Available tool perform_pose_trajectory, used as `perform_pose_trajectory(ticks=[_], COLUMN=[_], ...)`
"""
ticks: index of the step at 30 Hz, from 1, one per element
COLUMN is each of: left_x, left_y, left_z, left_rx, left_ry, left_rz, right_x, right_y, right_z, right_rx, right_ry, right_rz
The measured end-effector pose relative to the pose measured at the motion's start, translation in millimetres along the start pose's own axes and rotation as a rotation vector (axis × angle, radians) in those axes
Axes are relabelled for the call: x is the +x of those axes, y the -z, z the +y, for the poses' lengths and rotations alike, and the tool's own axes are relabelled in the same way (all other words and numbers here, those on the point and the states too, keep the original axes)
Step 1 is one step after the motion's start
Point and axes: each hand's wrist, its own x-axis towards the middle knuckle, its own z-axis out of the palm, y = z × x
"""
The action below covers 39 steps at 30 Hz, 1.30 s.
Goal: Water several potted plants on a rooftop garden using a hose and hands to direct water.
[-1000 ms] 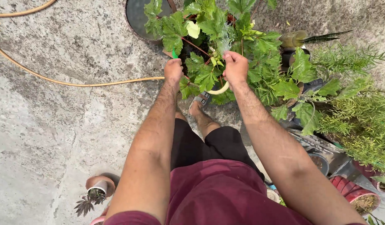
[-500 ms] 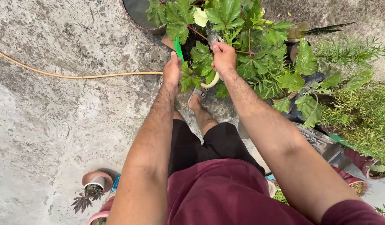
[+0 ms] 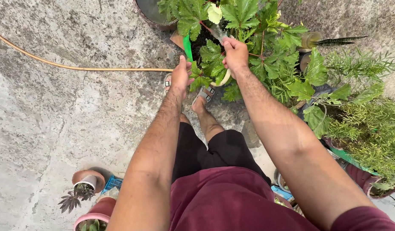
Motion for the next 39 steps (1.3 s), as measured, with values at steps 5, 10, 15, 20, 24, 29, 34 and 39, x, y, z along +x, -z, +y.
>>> perform_pose_trajectory(ticks=[5, 10, 15, 20, 24, 29, 34, 39], left_x=[3.4, 2.5, 4.5, -1.5, 4.6, -2.3, -0.3, 6.1], left_y=[0.9, -1.8, -4.9, -7.6, -6.2, -4.6, 0.5, 2.0], left_z=[-7.6, -13.4, -16.4, -10.5, -10.4, -1.1, 4.6, 23.6], left_rx=[0.004, -0.02, -0.009, 0.016, 0.013, 0.079, 0.126, 0.226], left_ry=[0.001, 0.02, 0.038, 0.019, 0.008, 0.034, 0.051, 0.044], left_rz=[-0.01, 0.001, 0.016, -0.014, -0.03, -0.043, -0.06, -0.126], right_x=[-20.6, -42.4, -64.9, -56.6, -64.7, -58.1, -62.2, -75.1], right_y=[-10.9, -16.3, -22.5, -22.7, -22.5, -19.8, -9.2, 23.4], right_z=[8.0, 39.1, 49.1, 47.0, 37.1, 47.0, 30.2, 45.6], right_rx=[-0.216, -0.351, -0.443, -0.321, -0.305, -0.369, -0.14, 0.073], right_ry=[-0.01, -0.005, -0.093, 0.024, 0.015, -0.069, 0.056, 0.024], right_rz=[-0.121, -0.177, -0.192, -0.145, -0.111, -0.126, -0.031, 0.107])
